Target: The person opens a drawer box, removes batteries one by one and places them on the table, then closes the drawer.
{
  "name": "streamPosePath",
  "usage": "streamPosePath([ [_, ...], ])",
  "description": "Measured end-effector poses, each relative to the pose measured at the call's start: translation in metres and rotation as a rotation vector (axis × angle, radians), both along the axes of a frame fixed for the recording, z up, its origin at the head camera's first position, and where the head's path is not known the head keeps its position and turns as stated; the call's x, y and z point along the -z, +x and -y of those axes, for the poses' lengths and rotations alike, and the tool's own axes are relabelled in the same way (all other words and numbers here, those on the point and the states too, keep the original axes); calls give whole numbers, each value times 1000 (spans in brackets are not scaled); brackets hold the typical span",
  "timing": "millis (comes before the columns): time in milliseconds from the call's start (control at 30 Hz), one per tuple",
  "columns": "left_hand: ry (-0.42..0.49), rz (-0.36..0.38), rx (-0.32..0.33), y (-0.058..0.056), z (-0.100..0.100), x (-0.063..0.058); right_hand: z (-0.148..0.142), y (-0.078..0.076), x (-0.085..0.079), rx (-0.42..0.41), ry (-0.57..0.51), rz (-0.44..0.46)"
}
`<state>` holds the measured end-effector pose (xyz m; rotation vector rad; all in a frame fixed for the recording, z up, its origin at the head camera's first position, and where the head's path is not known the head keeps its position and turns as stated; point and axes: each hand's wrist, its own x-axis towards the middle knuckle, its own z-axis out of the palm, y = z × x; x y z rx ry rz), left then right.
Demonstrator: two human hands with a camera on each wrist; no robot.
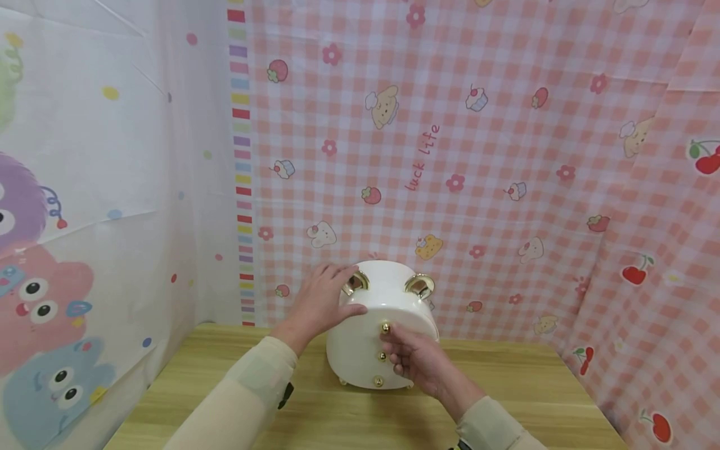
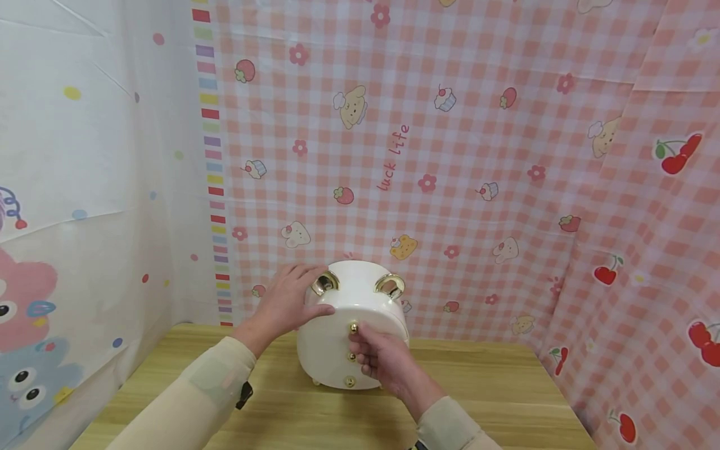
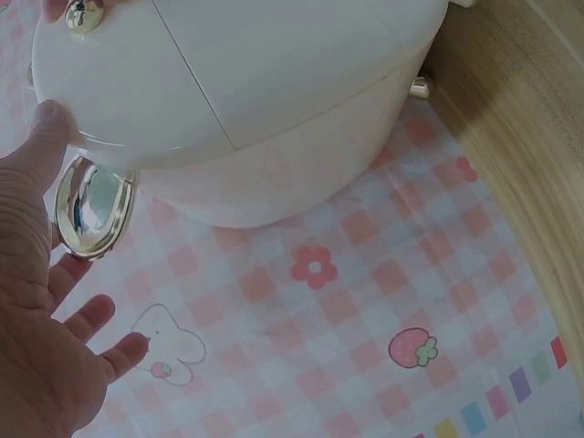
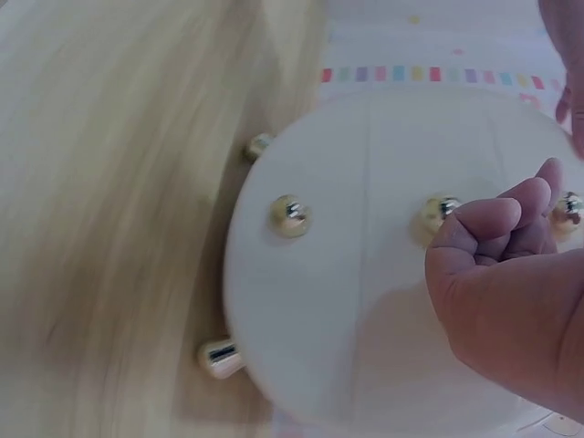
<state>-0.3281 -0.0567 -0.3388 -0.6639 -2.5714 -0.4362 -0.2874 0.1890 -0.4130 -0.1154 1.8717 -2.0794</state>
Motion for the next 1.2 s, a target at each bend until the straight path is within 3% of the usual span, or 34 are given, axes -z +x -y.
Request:
streamPosePath([
  [433,-5,-20,0,-1,-2,1,-11,3,30,1,93,-13],
  [1200,3,-27,-6,0,-2,3,-2,8,46,22,134,20],
])
